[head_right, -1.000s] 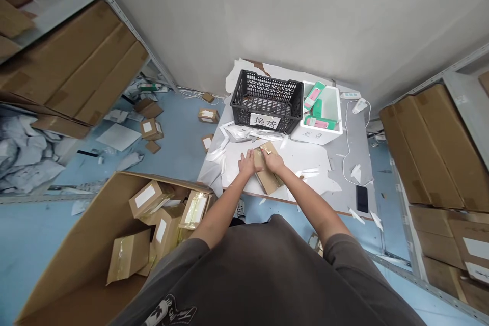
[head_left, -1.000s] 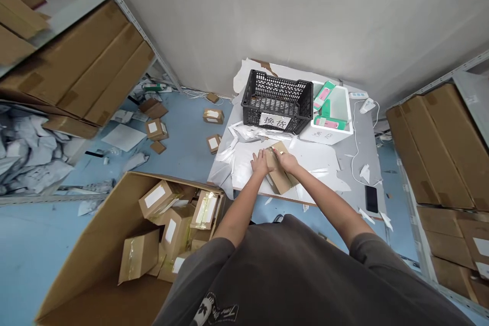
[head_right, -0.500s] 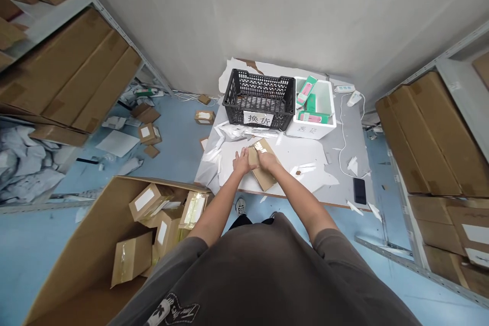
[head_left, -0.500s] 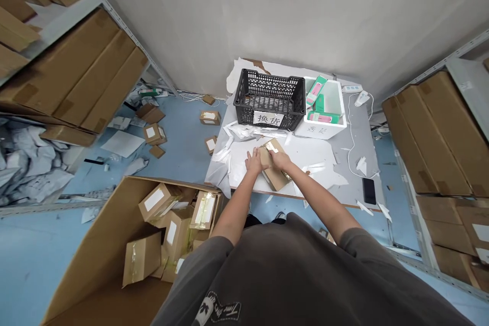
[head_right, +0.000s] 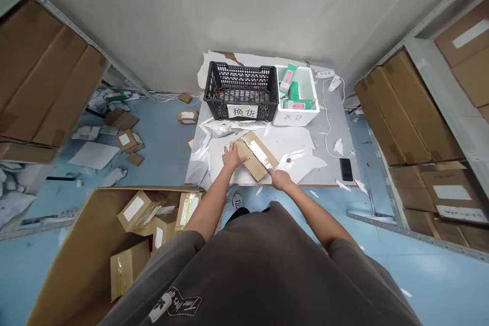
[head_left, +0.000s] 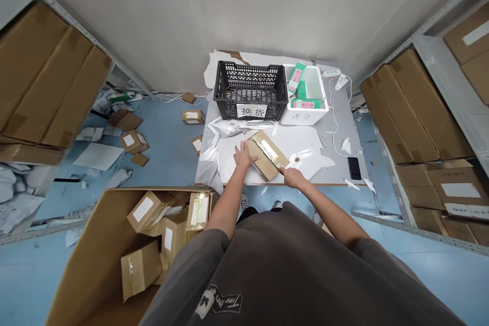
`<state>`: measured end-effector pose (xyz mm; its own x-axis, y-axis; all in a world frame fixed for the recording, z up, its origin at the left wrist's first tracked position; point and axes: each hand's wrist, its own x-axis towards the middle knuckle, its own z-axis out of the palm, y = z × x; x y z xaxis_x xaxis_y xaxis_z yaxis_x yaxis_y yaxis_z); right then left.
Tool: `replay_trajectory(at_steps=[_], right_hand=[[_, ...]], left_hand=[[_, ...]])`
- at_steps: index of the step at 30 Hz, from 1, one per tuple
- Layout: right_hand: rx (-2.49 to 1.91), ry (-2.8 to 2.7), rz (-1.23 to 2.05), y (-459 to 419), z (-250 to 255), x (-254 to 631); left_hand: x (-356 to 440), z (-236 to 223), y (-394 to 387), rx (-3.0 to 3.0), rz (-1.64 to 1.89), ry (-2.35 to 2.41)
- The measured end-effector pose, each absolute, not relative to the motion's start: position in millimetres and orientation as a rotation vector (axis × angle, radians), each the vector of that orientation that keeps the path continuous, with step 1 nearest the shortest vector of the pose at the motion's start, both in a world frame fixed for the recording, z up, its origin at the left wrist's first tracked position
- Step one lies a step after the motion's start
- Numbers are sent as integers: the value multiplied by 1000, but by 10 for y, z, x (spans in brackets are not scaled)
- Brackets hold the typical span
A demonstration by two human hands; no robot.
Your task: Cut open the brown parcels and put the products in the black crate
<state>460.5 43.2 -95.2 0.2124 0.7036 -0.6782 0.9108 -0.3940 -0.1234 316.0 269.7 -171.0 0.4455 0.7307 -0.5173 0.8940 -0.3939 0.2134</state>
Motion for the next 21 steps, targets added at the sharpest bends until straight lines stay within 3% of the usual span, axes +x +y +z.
replay_trajectory(at_steps=[16,18,21], right_hand=[[2466,1497,-1016,-140,-918,4614],[2621,1477,-972,-250,-920,4671],[2858,1418,-900,-370,-940,4738]], left_hand=[[3218,-1592,2614,2381,-496,1386],[3199,-1516,2512,2536,-383,1222],[3187,-1442,2314,2704,-350,607]])
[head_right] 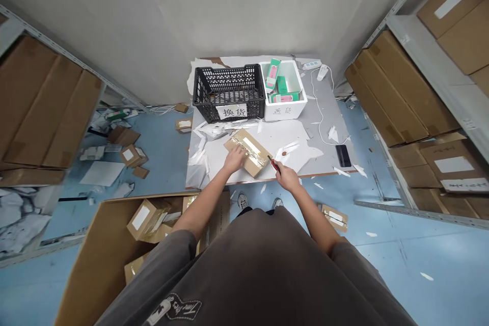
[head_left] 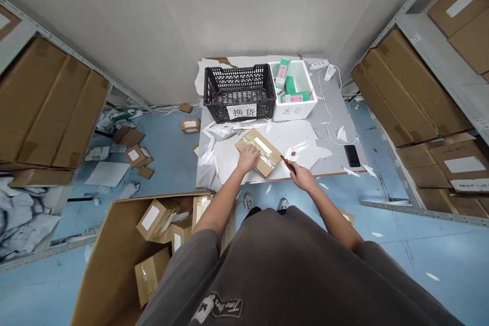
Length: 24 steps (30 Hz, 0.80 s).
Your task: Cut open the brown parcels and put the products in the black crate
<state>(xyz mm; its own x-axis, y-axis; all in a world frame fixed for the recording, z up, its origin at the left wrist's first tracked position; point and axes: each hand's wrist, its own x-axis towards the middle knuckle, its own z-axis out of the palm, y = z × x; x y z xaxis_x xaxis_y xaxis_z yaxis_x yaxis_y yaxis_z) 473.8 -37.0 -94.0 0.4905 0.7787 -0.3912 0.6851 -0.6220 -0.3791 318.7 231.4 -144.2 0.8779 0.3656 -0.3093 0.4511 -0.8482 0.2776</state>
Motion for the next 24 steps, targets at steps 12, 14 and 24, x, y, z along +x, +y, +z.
replay_trajectory(at_steps=[12,14,24], right_hand=[[-2034,-593,892,-330,-1363,4725],[-1921,-499,925,-259,-1478,4782],[-2144,-803,1135,158,-1719,5176]], left_hand=[[3574,-1388,1891,2760,-641,413],[3576,-1389,1812,2776,-592,518],[3513,-1496,1569,2694,-465,943]])
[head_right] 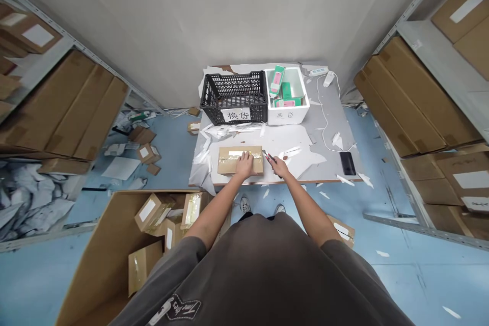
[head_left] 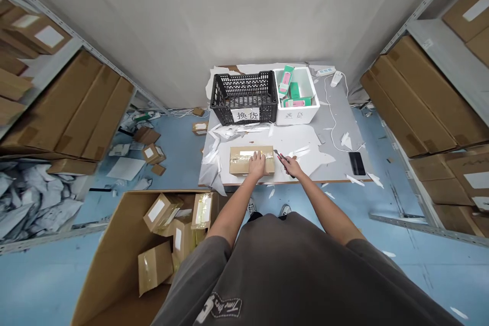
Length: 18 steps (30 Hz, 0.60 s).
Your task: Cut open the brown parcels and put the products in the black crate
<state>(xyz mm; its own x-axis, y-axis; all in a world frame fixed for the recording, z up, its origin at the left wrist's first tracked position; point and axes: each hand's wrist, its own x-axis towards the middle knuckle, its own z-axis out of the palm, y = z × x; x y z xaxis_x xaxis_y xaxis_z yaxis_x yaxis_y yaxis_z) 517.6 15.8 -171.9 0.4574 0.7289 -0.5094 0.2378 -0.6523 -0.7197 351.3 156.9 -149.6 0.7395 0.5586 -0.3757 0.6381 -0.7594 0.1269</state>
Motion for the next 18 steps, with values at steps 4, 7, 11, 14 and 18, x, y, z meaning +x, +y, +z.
replay_trajectory(at_steps=[4,7,11,14,18], right_hand=[[-2455,-1340,1023,287,-1614,5318],[-2516,-1572,1007,351,-1517,5410],[-2449,-1626,1107,333,-1442,5480],[-2342,-1419,1299,272,-1464,5448],[-2209,-1112,1435,132,-1555,5403]], left_hand=[[3521,-1497,1592,2687,-486,922],[3522,-1490,1591,2694,-499,910],[3521,-1489,1580,2688,-500,907],[3526,-1509,1588,2676,-480,906],[3512,-1546,1613,2636,-473,903]])
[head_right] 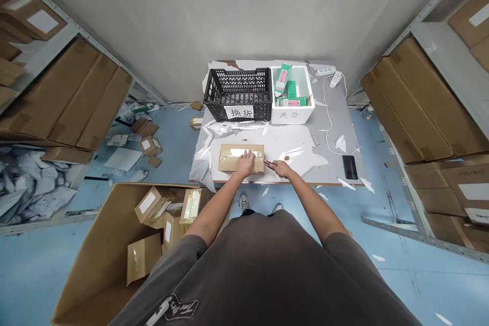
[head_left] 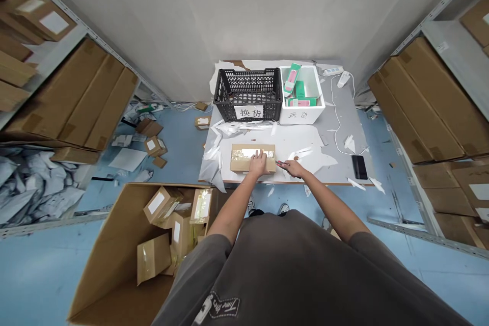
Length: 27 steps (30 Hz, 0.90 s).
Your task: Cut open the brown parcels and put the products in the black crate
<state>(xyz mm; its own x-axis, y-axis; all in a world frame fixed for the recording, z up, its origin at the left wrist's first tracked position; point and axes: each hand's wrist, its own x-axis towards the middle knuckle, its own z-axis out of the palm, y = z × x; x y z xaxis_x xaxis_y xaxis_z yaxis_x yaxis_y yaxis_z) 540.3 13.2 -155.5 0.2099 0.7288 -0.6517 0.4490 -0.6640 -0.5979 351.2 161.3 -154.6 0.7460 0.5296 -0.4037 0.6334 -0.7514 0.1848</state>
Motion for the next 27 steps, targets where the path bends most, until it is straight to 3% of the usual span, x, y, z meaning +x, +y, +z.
replay_trajectory(at_steps=[8,15,27], right_hand=[[-2076,-848,1410,-389,-1669,5609],[-2079,-647,1183,-331,-1793,5266],[-2299,-1308,756,-65,-1917,5424]], left_hand=[[3541,-1454,1868,2563,-304,952],[3912,-1541,2088,2697,-478,885],[3588,-2114,2292,2845,-253,511]])
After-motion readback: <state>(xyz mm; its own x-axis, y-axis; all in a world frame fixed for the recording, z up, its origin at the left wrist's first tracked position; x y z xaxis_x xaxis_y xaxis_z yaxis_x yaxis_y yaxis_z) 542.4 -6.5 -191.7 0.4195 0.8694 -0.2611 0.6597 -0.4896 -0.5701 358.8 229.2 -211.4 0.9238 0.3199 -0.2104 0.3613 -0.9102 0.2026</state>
